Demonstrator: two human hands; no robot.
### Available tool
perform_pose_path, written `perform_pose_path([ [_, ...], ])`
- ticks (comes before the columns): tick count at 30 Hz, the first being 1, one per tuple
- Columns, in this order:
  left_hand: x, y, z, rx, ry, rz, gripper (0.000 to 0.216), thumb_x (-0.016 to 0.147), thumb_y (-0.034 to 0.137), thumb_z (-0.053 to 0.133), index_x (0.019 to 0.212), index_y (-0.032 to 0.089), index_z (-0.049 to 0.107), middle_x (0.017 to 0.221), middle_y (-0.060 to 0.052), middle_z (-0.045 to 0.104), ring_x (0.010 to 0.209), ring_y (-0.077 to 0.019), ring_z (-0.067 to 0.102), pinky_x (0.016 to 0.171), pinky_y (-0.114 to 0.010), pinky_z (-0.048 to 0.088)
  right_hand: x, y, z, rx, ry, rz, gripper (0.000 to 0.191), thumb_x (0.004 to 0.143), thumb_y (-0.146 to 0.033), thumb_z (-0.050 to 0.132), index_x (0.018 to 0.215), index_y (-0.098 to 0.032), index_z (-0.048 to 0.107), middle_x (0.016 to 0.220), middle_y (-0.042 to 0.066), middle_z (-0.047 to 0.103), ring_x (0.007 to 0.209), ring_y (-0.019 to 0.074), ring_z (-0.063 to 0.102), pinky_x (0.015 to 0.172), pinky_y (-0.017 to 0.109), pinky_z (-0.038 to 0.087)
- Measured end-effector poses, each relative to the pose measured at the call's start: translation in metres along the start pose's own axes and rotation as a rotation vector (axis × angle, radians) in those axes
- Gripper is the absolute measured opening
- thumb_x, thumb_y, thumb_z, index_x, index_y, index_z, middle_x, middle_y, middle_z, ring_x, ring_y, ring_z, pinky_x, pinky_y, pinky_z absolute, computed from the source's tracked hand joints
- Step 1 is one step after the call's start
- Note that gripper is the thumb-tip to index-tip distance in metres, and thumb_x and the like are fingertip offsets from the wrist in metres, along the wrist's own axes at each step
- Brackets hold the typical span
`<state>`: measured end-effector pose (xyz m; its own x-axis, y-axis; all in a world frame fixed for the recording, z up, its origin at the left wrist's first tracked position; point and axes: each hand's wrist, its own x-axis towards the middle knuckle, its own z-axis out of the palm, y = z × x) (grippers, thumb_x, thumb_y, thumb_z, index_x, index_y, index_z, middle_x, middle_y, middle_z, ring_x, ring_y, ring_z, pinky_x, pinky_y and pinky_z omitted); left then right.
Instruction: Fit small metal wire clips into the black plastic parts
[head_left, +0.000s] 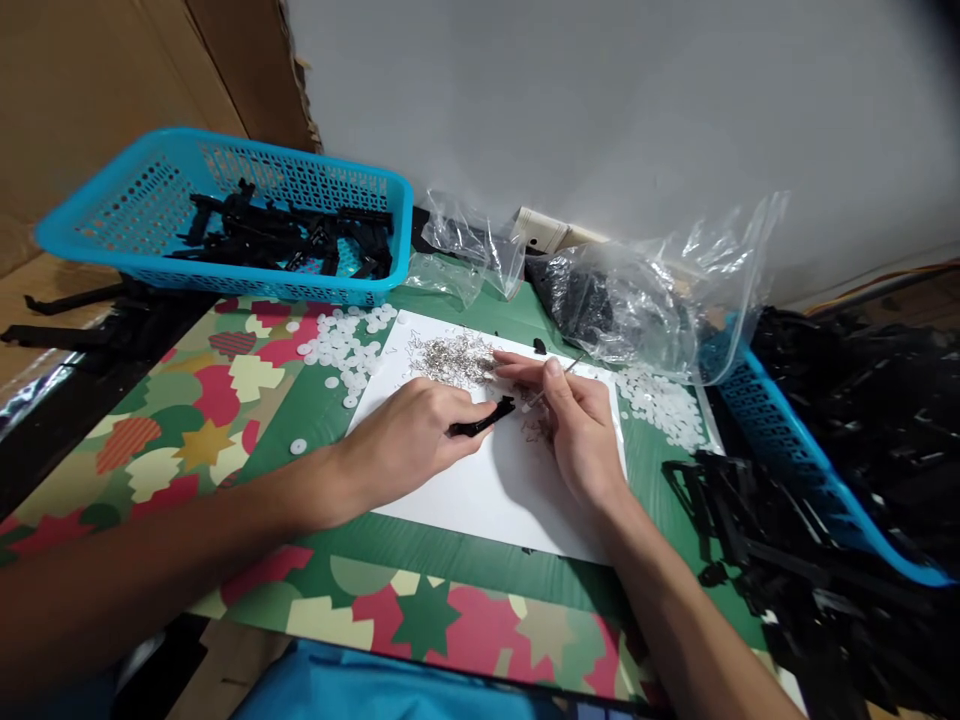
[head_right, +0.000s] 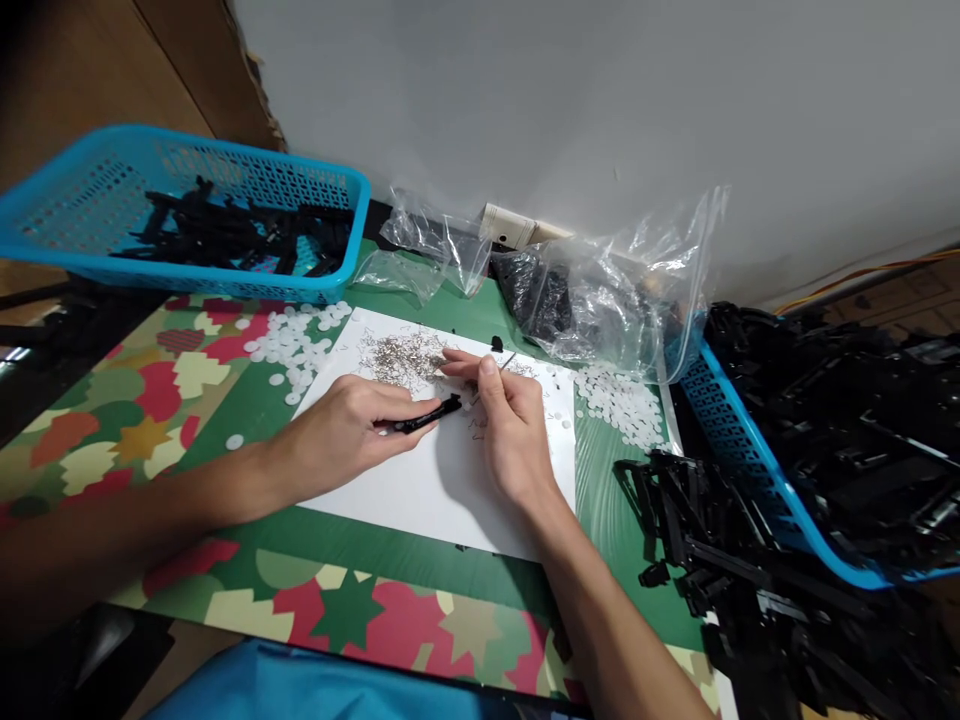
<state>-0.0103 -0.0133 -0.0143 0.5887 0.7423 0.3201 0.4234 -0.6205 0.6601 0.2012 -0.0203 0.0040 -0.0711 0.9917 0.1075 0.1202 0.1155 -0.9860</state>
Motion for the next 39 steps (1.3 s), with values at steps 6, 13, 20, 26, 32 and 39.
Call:
perform_pose_path([
  [6,0.002,0.003,0.000,-0.001,0.007,0.012,0.027,0.095,0.012,0.069,0.118,0.018,0.082,0.085,-0.003,0.080,0.068,-0.0165,0.070,0.064,-0.029,0.049,0.000,0.003,0.004,-0.032,0.067,-0.025,0.047,0.111,-0.052,0.049,0.099,-0.026,0.085,0.123,0.009,0.081,0.128,0.0296,0.070,0.119,0.054,0.043],
  [13,0.003,0.003,-0.001,-0.029,0.008,0.014,0.022,0.100,0.017,0.066,0.114,0.020,0.083,0.078,-0.001,0.076,0.067,-0.0153,0.067,0.064,-0.028,0.048,0.000,0.005,0.010,-0.094,0.060,-0.027,0.048,0.109,-0.055,0.050,0.098,-0.025,0.085,0.129,0.009,0.079,0.127,0.0306,0.070,0.118,0.055,0.044],
  [20,0.001,0.002,-0.001,-0.011,-0.005,0.003,0.025,0.097,0.015,0.068,0.119,0.017,0.082,0.075,-0.001,0.070,0.066,-0.0158,0.063,0.065,-0.029,0.046,-0.002,0.004,0.010,-0.137,0.062,-0.009,0.049,0.110,-0.056,0.048,0.103,-0.027,0.087,0.130,0.009,0.079,0.125,0.0309,0.071,0.116,0.055,0.046],
  [26,0.002,0.003,-0.002,-0.026,0.000,0.007,0.023,0.099,0.016,0.068,0.118,0.017,0.082,0.074,-0.001,0.069,0.066,-0.0158,0.061,0.065,-0.030,0.046,-0.003,0.005,0.010,-0.176,0.056,0.003,0.047,0.109,-0.058,0.049,0.116,-0.028,0.084,0.136,0.007,0.077,0.130,0.0297,0.069,0.118,0.052,0.045],
  [32,0.002,0.006,-0.001,-0.016,0.050,0.041,0.023,0.103,0.021,0.063,0.115,0.016,0.082,0.075,-0.003,0.071,0.066,-0.0151,0.061,0.063,-0.029,0.045,-0.004,0.001,-0.008,-0.155,0.096,0.021,0.049,0.109,-0.059,0.048,0.117,-0.026,0.084,0.132,0.009,0.079,0.130,0.0297,0.069,0.119,0.053,0.043],
  [39,0.003,0.013,-0.002,-0.091,0.137,-0.014,0.022,0.102,0.024,0.067,0.115,0.019,0.084,0.076,-0.002,0.073,0.063,-0.0135,0.060,0.062,-0.028,0.048,-0.001,-0.001,-0.021,-0.009,0.141,0.012,0.050,0.108,-0.059,0.050,0.114,-0.023,0.084,0.126,0.012,0.080,0.119,0.0294,0.073,0.111,0.052,0.052],
])
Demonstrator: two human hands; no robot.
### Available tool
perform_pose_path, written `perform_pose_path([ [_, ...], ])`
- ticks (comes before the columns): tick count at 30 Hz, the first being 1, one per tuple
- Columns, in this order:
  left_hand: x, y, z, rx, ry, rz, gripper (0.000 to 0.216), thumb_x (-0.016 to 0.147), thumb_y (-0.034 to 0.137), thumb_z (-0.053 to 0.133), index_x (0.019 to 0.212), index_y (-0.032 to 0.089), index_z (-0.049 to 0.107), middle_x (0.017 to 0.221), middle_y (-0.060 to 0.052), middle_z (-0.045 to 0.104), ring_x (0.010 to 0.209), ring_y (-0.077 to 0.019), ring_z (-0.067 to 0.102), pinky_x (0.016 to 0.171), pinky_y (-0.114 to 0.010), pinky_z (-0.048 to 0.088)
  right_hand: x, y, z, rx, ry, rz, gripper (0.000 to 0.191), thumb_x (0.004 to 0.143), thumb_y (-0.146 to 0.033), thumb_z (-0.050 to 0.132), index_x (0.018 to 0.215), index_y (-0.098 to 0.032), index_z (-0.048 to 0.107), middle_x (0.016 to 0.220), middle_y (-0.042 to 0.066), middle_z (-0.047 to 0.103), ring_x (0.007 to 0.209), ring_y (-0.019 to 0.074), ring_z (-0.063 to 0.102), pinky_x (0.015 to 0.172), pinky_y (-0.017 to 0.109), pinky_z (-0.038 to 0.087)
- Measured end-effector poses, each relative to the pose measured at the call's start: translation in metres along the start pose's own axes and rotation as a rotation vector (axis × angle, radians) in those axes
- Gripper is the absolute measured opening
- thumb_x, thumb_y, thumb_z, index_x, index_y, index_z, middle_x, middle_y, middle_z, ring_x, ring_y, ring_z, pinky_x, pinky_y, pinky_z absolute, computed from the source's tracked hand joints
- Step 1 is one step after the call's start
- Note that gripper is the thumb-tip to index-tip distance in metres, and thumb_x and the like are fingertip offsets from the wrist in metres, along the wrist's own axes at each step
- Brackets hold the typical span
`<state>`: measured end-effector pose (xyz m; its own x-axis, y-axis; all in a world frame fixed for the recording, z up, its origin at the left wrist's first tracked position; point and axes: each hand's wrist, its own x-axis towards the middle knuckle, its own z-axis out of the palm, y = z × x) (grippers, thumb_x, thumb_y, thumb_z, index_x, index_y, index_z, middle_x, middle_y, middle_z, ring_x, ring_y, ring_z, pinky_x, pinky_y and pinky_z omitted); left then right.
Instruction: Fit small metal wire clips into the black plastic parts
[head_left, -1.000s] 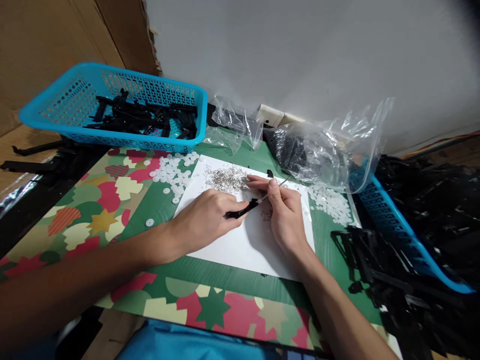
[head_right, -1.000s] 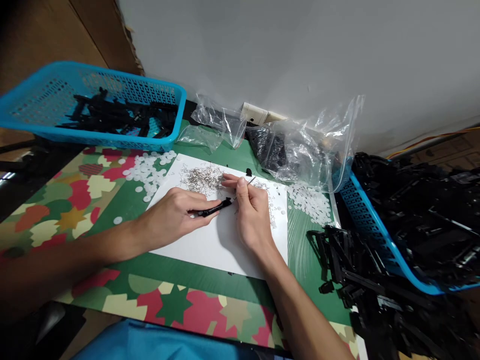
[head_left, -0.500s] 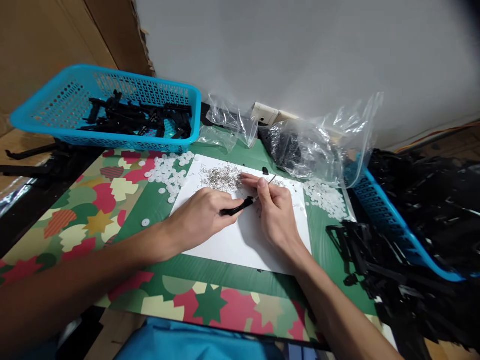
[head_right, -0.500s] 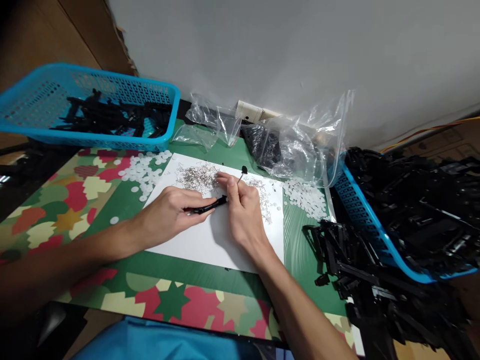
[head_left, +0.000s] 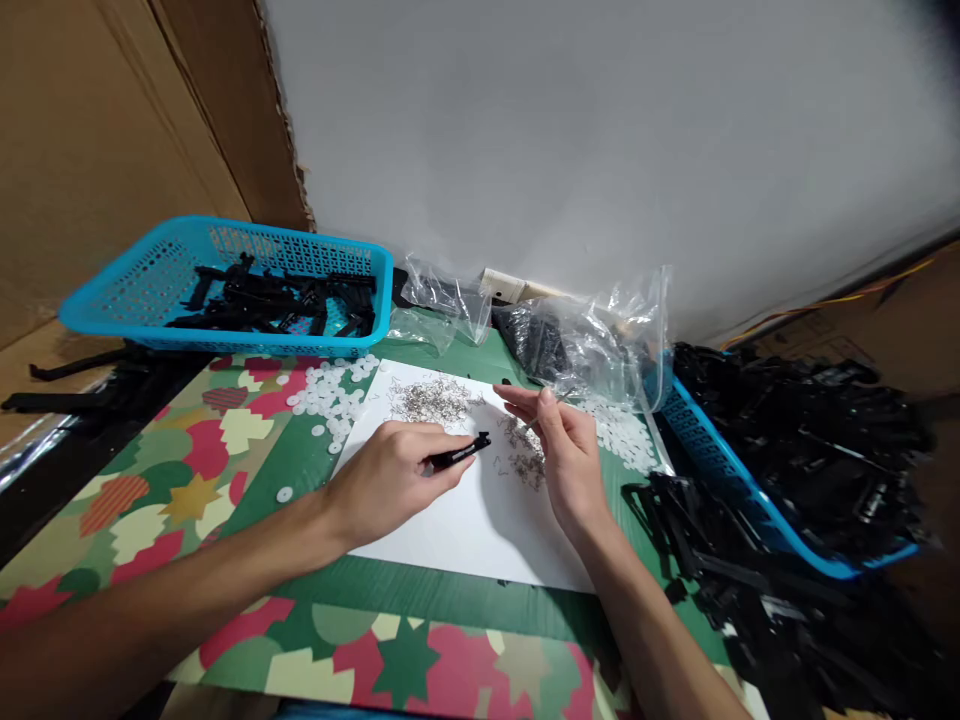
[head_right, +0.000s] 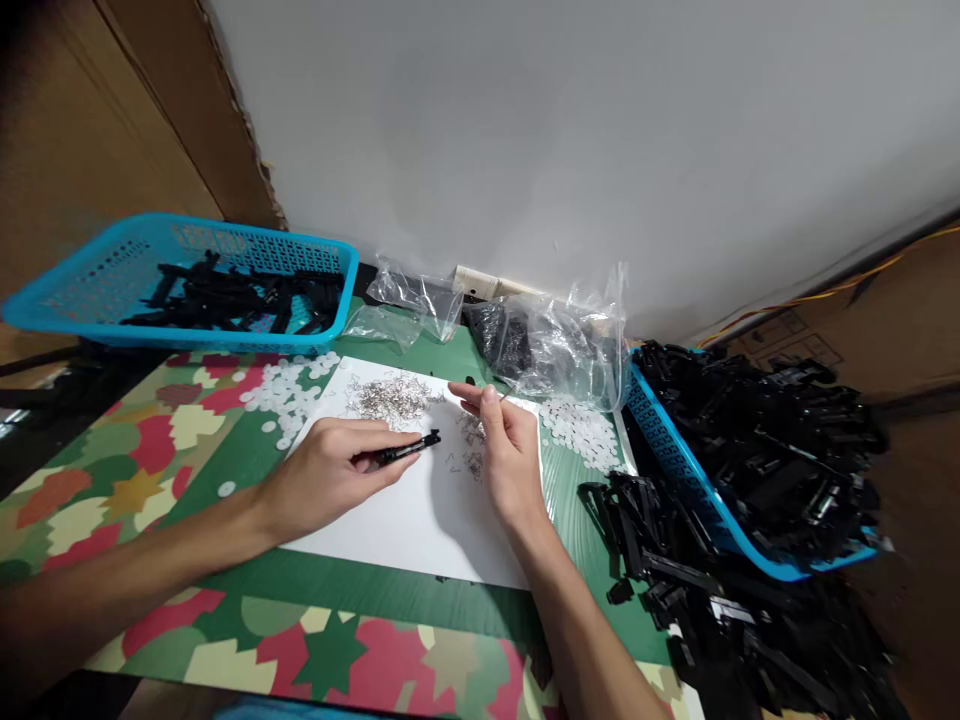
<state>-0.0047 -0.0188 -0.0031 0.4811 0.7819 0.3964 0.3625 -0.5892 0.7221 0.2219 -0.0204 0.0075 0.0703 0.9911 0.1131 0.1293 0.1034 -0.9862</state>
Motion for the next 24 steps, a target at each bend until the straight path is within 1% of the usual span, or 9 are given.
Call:
perform_pose_path([
  [3,0.001,0.002,-0.001,-0.039,0.048,-0.062,0.020,0.099,0.024,0.071,0.111,0.019,0.085,0.090,-0.004,0.081,0.065,-0.0128,0.063,0.065,-0.027,0.051,0.001,0.000,0.000,0.071,0.031,0.010,0.048,0.107,-0.057,0.053,0.109,-0.020,0.084,0.121,0.014,0.080,0.111,0.0285,0.075,0.099,0.047,0.058],
  [6,0.002,0.003,-0.003,-0.070,0.083,-0.154,0.020,0.096,0.027,0.074,0.111,0.020,0.085,0.099,-0.004,0.084,0.066,-0.0130,0.065,0.064,-0.027,0.051,0.005,0.000,-0.004,0.089,0.066,0.018,0.043,0.106,-0.055,0.058,0.108,-0.019,0.082,0.115,0.013,0.080,0.090,0.0227,0.075,0.081,0.039,0.060],
  [8,0.003,0.003,-0.004,-0.091,0.080,-0.218,0.020,0.096,0.030,0.073,0.112,0.022,0.084,0.098,-0.002,0.084,0.066,-0.0127,0.064,0.063,-0.026,0.050,0.008,0.001,-0.007,0.120,0.082,-0.003,0.036,0.104,-0.051,0.063,0.113,-0.020,0.080,0.107,0.010,0.078,0.074,0.0161,0.067,0.070,0.032,0.054],
  [10,0.004,0.003,-0.006,-0.099,0.067,-0.267,0.020,0.097,0.033,0.072,0.111,0.024,0.084,0.092,0.000,0.083,0.065,-0.0123,0.062,0.062,-0.026,0.048,0.011,0.002,-0.009,0.183,0.080,-0.007,0.032,0.101,-0.046,0.069,0.116,-0.020,0.078,0.092,0.005,0.074,0.065,0.0121,0.055,0.061,0.027,0.045],
  [13,0.005,0.003,-0.007,-0.114,0.059,-0.314,0.021,0.098,0.036,0.071,0.110,0.024,0.084,0.082,0.001,0.079,0.062,-0.0116,0.059,0.061,-0.025,0.045,0.014,0.005,-0.009,0.276,0.059,0.031,0.032,0.098,-0.046,0.072,0.114,-0.019,0.077,0.070,-0.001,0.058,0.056,0.0103,0.037,0.050,0.024,0.030],
  [16,0.007,0.002,-0.006,-0.168,0.068,-0.344,0.023,0.098,0.039,0.071,0.110,0.023,0.084,0.074,0.002,0.074,0.060,-0.0113,0.057,0.059,-0.024,0.045,0.011,0.005,-0.007,0.343,0.064,0.062,0.038,0.100,-0.052,0.066,0.116,-0.019,0.074,0.061,-0.008,0.038,0.050,0.0085,0.021,0.045,0.024,0.016],
  [18,0.007,0.002,-0.005,-0.208,0.066,-0.356,0.026,0.098,0.041,0.071,0.109,0.022,0.084,0.070,0.001,0.071,0.059,-0.0114,0.057,0.057,-0.024,0.045,0.009,0.004,-0.006,0.421,0.056,0.081,0.044,0.102,-0.058,0.060,0.116,-0.019,0.073,0.059,-0.011,0.026,0.048,0.0078,0.012,0.044,0.024,0.012],
  [21,0.007,0.003,-0.005,-0.259,0.043,-0.354,0.027,0.098,0.042,0.072,0.110,0.021,0.083,0.067,0.001,0.069,0.057,-0.0110,0.057,0.055,-0.022,0.045,0.007,0.003,-0.007,0.567,0.043,0.076,0.050,0.103,-0.064,0.056,0.109,-0.019,0.074,0.056,-0.012,0.020,0.046,0.0072,0.009,0.044,0.023,0.014],
  [24,0.006,0.005,-0.005,-0.294,0.024,-0.333,0.027,0.099,0.041,0.071,0.110,0.020,0.083,0.065,0.002,0.068,0.057,-0.0103,0.058,0.054,-0.020,0.045,0.008,0.003,-0.010,0.626,0.048,0.016,0.049,0.104,-0.063,0.055,0.101,-0.019,0.075,0.051,-0.012,0.022,0.043,0.0076,0.017,0.046,0.024,0.023],
])
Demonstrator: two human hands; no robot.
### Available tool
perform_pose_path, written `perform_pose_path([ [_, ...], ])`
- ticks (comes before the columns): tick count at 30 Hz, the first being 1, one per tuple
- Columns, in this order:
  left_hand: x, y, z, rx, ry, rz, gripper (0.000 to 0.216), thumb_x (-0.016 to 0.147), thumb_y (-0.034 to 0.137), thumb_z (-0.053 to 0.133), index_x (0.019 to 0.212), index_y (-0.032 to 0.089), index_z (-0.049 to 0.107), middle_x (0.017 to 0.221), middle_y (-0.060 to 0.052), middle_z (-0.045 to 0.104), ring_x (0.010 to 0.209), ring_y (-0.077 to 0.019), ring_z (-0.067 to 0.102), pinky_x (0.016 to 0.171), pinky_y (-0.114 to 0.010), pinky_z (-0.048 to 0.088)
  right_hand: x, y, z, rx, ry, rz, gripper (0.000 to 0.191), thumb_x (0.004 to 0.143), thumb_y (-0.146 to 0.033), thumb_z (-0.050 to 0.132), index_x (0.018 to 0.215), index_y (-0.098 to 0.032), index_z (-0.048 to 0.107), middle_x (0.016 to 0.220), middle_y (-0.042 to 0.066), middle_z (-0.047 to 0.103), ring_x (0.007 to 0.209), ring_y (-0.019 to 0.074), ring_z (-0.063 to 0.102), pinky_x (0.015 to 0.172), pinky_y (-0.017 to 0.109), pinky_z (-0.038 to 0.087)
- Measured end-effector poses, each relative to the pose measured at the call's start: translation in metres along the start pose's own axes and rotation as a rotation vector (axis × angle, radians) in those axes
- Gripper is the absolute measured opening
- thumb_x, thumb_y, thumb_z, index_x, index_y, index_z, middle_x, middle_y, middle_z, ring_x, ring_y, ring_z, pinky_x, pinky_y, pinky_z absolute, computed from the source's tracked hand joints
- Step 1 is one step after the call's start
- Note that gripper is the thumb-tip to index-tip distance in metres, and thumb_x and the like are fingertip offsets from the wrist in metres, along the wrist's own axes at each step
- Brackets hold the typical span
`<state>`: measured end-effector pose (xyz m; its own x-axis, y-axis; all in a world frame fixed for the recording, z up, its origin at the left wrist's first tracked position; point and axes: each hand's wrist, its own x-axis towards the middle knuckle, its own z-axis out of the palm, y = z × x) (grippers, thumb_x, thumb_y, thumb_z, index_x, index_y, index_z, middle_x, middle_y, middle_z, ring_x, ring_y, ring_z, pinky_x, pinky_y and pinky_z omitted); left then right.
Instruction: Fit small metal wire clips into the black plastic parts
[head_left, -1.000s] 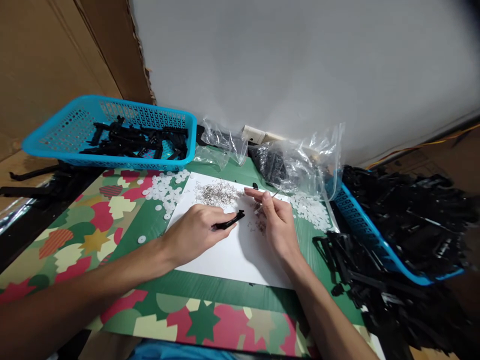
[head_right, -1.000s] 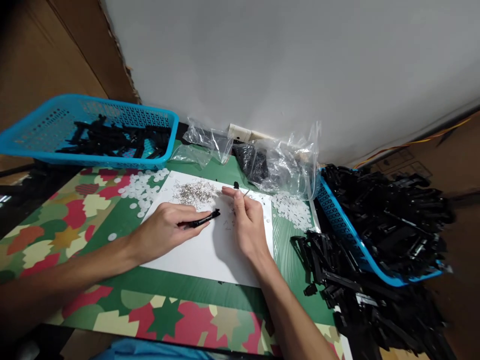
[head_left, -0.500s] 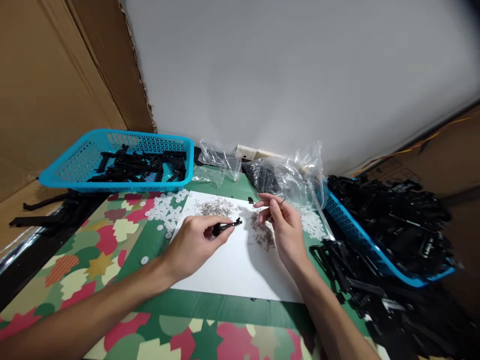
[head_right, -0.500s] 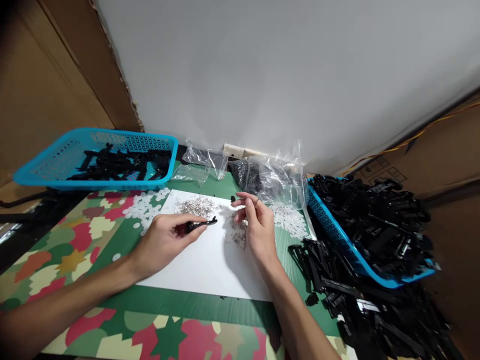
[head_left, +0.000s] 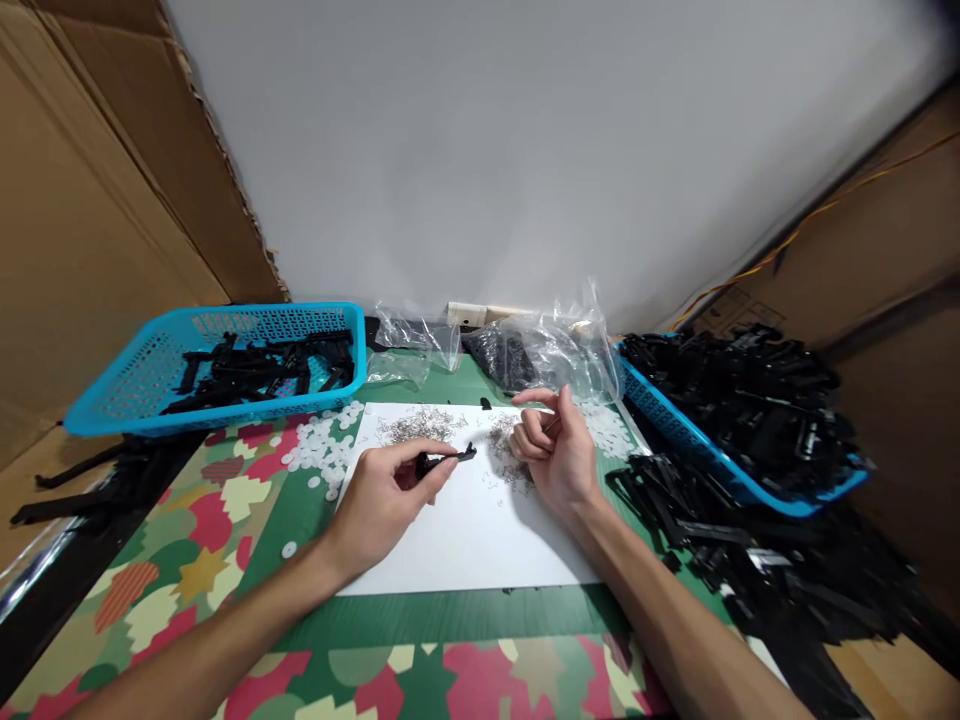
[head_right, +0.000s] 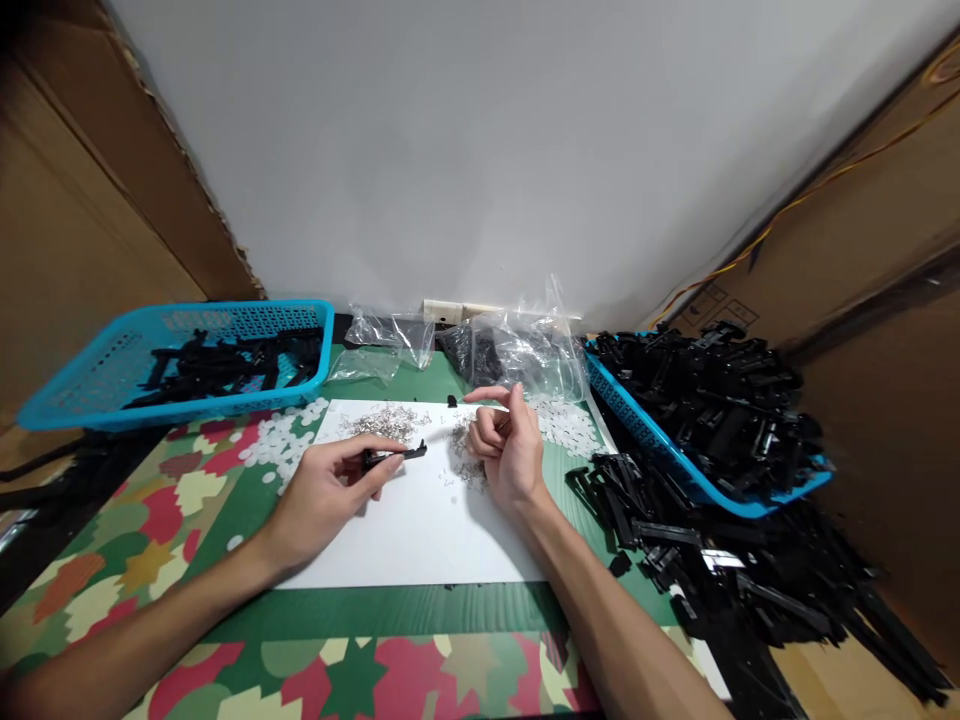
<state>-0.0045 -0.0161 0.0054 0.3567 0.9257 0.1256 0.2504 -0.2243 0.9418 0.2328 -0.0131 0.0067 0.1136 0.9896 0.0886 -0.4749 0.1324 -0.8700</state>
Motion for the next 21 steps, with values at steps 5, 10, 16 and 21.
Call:
perform_pose_path([
  [5,-0.0036,0.0022,-0.0009,-0.008,0.089,0.078,0.025,0.097,0.037,0.073,0.107,0.017,0.082,0.062,0.001,0.067,0.051,-0.0094,0.057,0.048,-0.019,0.042,-0.0002,-0.0029,-0.0017,-0.166,0.003,-0.107,0.061,0.107,-0.068,0.043,0.101,-0.017,0.076,0.041,-0.006,0.042,0.040,0.0136,0.045,0.050,0.028,0.039],
  [10,-0.0037,0.0013,-0.0015,0.003,0.147,0.141,0.022,0.096,0.033,0.075,0.105,0.015,0.083,0.060,0.001,0.067,0.047,-0.0086,0.055,0.044,-0.019,0.040,-0.0016,-0.0039,-0.0010,-0.217,0.006,-0.074,0.060,0.105,-0.070,0.044,0.105,-0.018,0.076,0.046,-0.006,0.047,0.036,0.0105,0.034,0.039,0.025,0.025],
  [16,-0.0052,0.0028,-0.0038,0.069,0.289,0.217,0.018,0.095,0.031,0.077,0.102,0.017,0.085,0.067,0.000,0.072,0.046,-0.0078,0.054,0.044,-0.020,0.039,0.0009,-0.0031,-0.0019,-0.224,0.022,-0.104,0.054,0.105,-0.064,0.047,0.100,-0.020,0.076,0.056,-0.003,0.051,0.043,0.0098,0.033,0.038,0.023,0.018],
  [21,-0.0071,0.0043,-0.0069,0.084,0.391,0.223,0.018,0.093,0.031,0.078,0.100,0.017,0.085,0.065,0.001,0.071,0.046,-0.0074,0.051,0.043,-0.020,0.037,0.0015,-0.0074,-0.0007,-0.162,0.017,-0.095,0.053,0.106,-0.061,0.044,0.097,-0.020,0.076,0.080,0.006,0.065,0.068,0.0160,0.058,0.040,0.022,0.031],
])
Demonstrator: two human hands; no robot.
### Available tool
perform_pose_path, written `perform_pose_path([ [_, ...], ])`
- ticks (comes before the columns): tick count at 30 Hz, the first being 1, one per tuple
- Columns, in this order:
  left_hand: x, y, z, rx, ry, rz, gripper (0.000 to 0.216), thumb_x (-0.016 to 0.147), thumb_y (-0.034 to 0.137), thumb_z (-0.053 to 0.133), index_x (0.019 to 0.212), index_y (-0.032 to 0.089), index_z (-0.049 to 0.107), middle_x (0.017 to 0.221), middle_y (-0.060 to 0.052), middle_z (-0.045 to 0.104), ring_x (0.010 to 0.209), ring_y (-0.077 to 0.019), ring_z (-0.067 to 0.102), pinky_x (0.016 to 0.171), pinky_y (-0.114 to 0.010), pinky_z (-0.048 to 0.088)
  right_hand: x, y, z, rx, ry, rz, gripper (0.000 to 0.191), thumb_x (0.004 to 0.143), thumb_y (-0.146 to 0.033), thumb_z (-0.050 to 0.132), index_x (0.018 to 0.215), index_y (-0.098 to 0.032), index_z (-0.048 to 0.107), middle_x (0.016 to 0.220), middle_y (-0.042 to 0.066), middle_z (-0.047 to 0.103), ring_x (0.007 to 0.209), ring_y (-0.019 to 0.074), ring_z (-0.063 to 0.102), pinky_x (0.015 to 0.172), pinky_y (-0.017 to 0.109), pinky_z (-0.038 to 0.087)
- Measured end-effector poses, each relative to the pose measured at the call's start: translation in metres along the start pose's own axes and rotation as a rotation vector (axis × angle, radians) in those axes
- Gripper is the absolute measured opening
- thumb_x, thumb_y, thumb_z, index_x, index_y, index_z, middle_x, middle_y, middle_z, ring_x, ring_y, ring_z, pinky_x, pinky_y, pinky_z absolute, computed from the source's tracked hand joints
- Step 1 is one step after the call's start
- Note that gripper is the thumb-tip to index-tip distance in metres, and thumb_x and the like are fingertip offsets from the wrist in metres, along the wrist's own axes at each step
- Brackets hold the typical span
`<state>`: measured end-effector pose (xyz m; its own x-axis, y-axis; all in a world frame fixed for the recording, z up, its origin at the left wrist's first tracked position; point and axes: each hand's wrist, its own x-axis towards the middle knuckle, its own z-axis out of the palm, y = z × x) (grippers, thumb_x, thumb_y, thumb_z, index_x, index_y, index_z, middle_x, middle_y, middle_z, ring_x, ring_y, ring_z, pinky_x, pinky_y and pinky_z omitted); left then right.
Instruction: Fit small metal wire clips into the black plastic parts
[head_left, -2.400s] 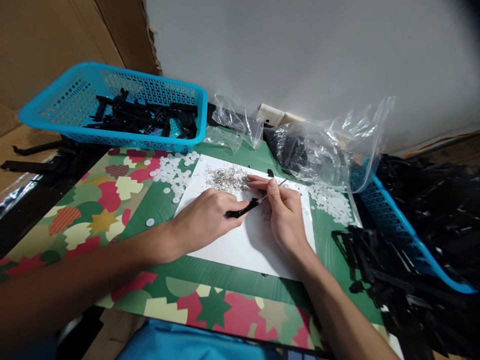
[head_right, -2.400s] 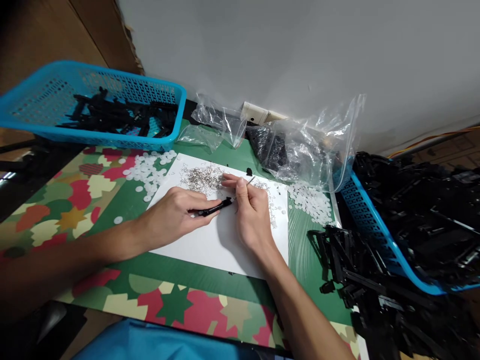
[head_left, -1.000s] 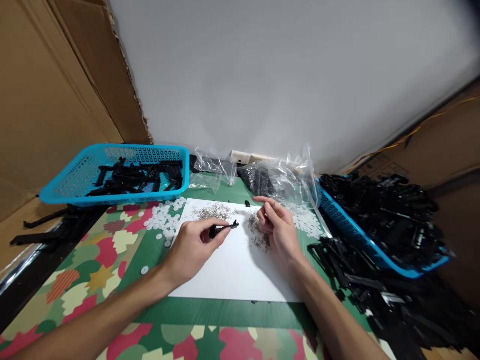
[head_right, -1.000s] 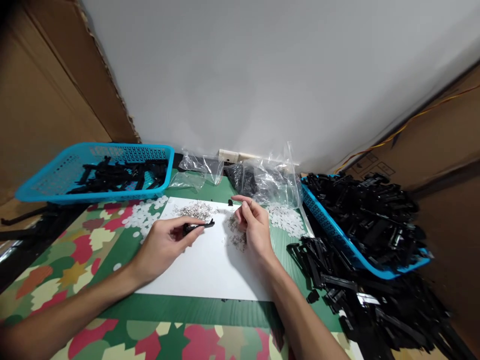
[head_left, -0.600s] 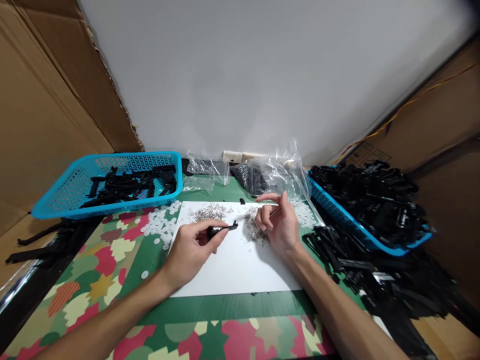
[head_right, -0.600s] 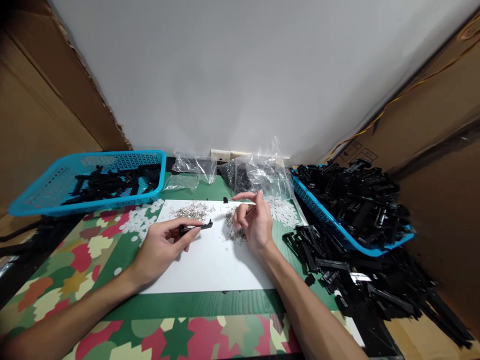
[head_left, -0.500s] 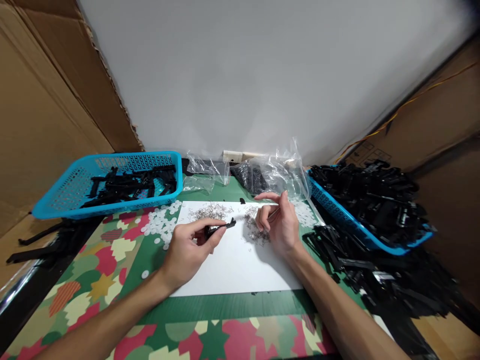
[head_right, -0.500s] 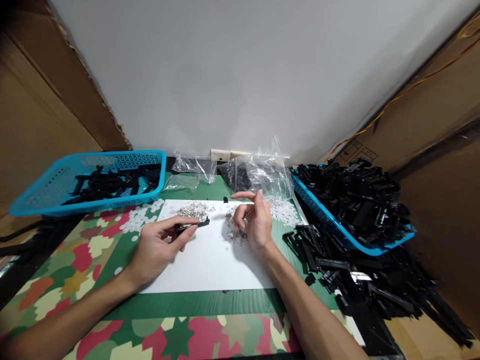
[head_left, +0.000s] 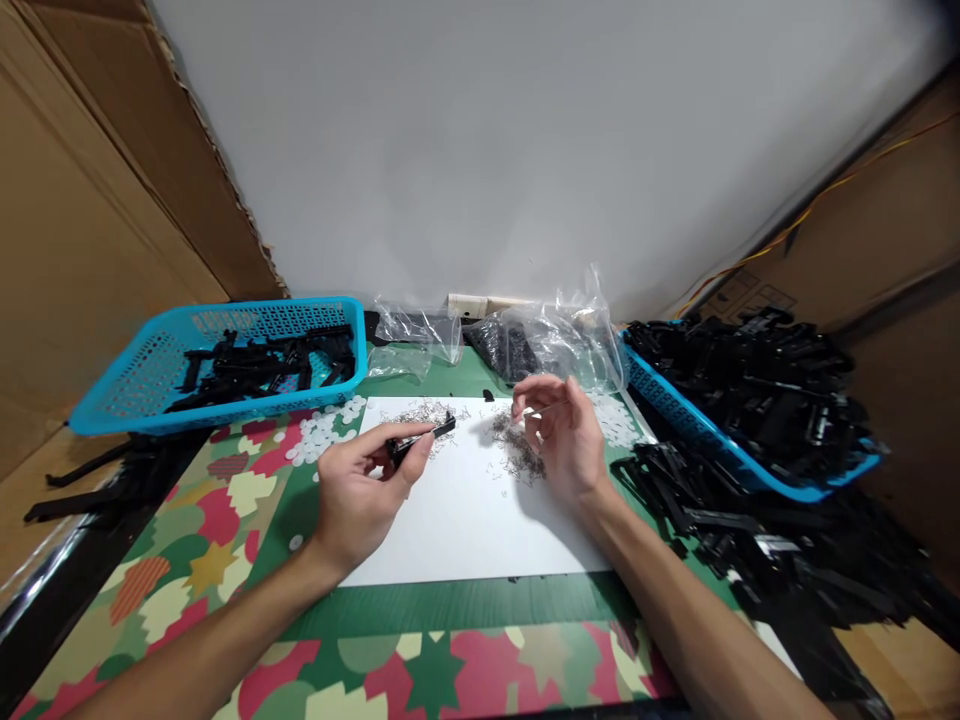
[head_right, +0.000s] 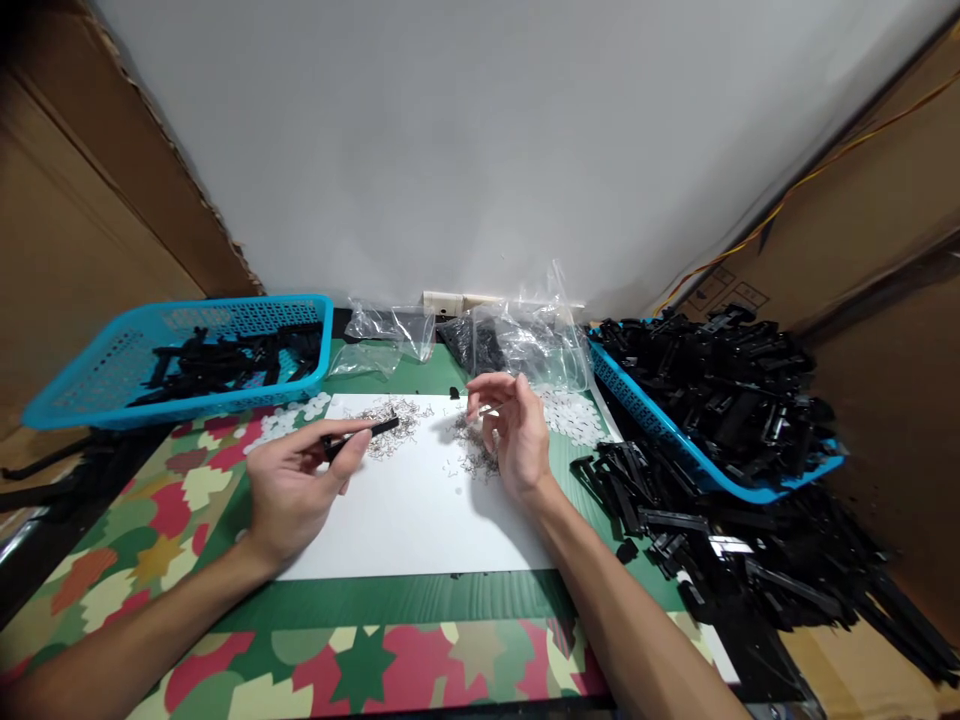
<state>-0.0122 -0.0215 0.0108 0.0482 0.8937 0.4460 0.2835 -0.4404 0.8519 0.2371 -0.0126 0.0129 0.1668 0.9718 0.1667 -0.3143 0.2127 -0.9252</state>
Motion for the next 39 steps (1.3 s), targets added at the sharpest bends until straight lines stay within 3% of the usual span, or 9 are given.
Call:
perform_pose_path([
  [5,0.000,0.001,0.001,-0.008,-0.070,-0.058,0.021,0.095,0.034,0.077,0.103,0.017,0.085,0.070,-0.001,0.074,0.049,-0.0085,0.055,0.046,-0.021,0.040,0.005,0.000,-0.005,-0.085,0.057,-0.008,0.050,0.104,-0.062,0.053,0.095,-0.019,0.076,0.085,0.007,0.069,0.077,0.0179,0.063,0.054,0.026,0.049],
  [10,0.001,0.004,0.001,0.047,-0.035,0.025,0.017,0.094,0.031,0.078,0.105,0.019,0.085,0.082,-0.001,0.080,0.049,-0.0067,0.053,0.047,-0.020,0.041,0.006,-0.002,-0.011,-0.324,0.073,-0.162,0.050,0.106,-0.064,0.051,0.096,-0.020,0.073,0.060,-0.002,0.052,0.052,0.0129,0.042,0.049,0.027,0.032],
  [13,0.000,0.003,0.002,0.032,-0.088,0.039,0.017,0.095,0.030,0.078,0.106,0.019,0.085,0.087,-0.002,0.082,0.052,-0.0075,0.058,0.049,-0.020,0.044,-0.004,-0.011,-0.005,-0.555,-0.059,-0.205,0.044,0.110,-0.054,0.049,0.103,-0.021,0.076,0.060,-0.004,0.043,0.054,0.0131,0.036,0.053,0.028,0.027],
  [17,-0.002,-0.001,0.004,-0.047,-0.223,0.038,0.018,0.097,0.032,0.076,0.110,0.021,0.084,0.102,-0.004,0.084,0.068,-0.0117,0.070,0.058,-0.020,0.052,-0.018,-0.022,0.010,-0.789,-0.371,-0.145,0.027,0.108,-0.042,0.057,0.112,-0.024,0.078,0.068,-0.002,0.055,0.059,0.0134,0.043,0.058,0.029,0.029],
  [20,-0.002,-0.002,0.005,-0.081,-0.251,0.022,0.018,0.098,0.032,0.075,0.112,0.022,0.083,0.105,-0.004,0.083,0.078,-0.0140,0.074,0.064,-0.021,0.056,-0.023,-0.025,0.017,-0.787,-0.426,-0.117,0.028,0.108,-0.042,0.057,0.105,-0.023,0.077,0.072,-0.001,0.059,0.061,0.0131,0.046,0.059,0.028,0.031],
  [24,0.002,-0.002,0.004,-0.152,-0.296,0.021,0.020,0.097,0.032,0.077,0.114,0.023,0.083,0.108,-0.006,0.083,0.093,-0.0192,0.076,0.079,-0.026,0.060,-0.024,-0.030,0.015,-0.722,-0.413,-0.022,0.027,0.104,-0.046,0.064,0.107,-0.022,0.076,0.064,-0.005,0.041,0.057,0.0117,0.034,0.055,0.028,0.025],
  [30,-0.003,-0.006,0.004,-0.282,-0.624,0.037,0.026,0.102,0.030,0.070,0.125,0.024,0.081,0.098,-0.007,0.080,0.086,-0.0182,0.073,0.077,-0.027,0.059,-0.037,-0.042,0.005,-0.669,-0.468,0.140,0.024,0.102,-0.044,0.067,0.106,-0.023,0.078,0.059,-0.007,0.031,0.055,0.0108,0.025,0.052,0.027,0.018],
  [35,-0.010,-0.005,0.008,-0.187,-0.745,0.016,0.074,0.102,0.037,0.069,0.168,0.036,0.036,0.130,-0.008,0.075,0.068,-0.0106,0.062,0.067,-0.024,0.059,-0.083,-0.055,-0.028,-0.833,-0.139,0.055,0.027,0.092,-0.047,0.079,0.098,-0.022,0.083,0.057,-0.004,0.040,0.052,0.0109,0.032,0.049,0.027,0.024],
  [39,-0.011,-0.002,0.009,-0.167,-0.653,0.013,0.060,0.109,0.041,0.051,0.167,0.036,0.038,0.129,-0.009,0.074,0.064,-0.0098,0.058,0.070,-0.025,0.059,-0.123,-0.072,-0.073,-1.201,0.501,-0.187,0.042,0.088,-0.056,0.079,0.104,-0.019,0.085,0.061,0.001,0.055,0.054,0.0149,0.045,0.052,0.029,0.037],
])
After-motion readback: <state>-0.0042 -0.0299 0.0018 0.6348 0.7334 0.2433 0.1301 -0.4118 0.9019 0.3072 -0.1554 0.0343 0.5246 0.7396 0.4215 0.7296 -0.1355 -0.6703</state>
